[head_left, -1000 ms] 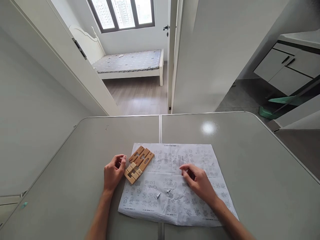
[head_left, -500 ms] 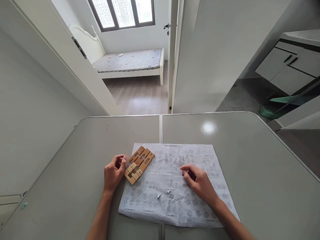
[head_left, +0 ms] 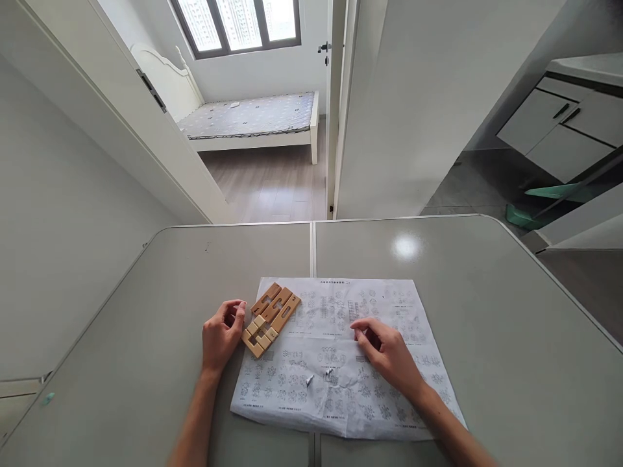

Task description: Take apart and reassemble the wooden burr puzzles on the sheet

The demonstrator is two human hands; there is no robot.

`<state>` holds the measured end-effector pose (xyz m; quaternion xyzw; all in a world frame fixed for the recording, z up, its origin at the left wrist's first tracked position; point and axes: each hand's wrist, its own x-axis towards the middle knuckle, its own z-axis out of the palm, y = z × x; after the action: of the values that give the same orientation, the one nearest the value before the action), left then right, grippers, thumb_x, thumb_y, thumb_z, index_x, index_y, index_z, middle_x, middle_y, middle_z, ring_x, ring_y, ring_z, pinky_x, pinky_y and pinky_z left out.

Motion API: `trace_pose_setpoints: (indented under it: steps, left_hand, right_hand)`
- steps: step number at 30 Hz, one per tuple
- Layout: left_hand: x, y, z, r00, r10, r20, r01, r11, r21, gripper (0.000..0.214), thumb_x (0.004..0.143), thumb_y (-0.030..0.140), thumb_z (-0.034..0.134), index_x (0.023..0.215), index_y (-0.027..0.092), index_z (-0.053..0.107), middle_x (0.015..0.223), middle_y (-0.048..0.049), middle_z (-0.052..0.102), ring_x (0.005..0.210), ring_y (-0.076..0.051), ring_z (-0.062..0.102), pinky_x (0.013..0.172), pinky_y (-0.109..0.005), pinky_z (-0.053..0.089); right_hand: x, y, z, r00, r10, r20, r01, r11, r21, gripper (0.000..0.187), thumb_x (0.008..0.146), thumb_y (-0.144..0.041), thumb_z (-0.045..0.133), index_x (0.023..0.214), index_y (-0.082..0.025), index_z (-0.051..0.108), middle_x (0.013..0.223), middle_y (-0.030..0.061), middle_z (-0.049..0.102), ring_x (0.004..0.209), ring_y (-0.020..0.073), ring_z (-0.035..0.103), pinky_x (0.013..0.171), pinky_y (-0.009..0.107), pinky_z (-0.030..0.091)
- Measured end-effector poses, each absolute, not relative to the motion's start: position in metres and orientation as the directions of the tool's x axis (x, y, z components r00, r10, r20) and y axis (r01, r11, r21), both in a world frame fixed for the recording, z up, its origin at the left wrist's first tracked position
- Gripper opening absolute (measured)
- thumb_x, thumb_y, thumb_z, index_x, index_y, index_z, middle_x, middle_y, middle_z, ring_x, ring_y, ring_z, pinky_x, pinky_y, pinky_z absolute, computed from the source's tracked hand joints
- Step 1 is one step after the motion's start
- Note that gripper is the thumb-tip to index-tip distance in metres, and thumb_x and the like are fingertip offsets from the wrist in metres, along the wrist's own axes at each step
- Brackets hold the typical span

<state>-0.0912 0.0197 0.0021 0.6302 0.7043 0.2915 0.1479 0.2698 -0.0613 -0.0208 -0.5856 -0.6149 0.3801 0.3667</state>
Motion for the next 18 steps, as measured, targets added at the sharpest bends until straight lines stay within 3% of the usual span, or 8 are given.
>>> trace_pose_setpoints:
  steps: [18]
  left_hand:
    - [-0.0928,0.02,0.0003,-0.163,0.975,0.149,0.801,0.042,0.597,0.04,0.095,0.059,0.054,0.097,0.023,0.071,0.066,0.0023,0.068,0.06,-0.017,0.064,0.065,-0.026,0.05]
  right_hand:
    - [0.2701,-0.0612,-0.0187,-0.045,0.999,0.007,0.444,0.026,-0.895,0.026,0.105,-0.039,0.052,0.103,-0.022,0.072,0.08,0.0035,0.071,0.065,0.0184,0.063,0.062,0.029,0.051]
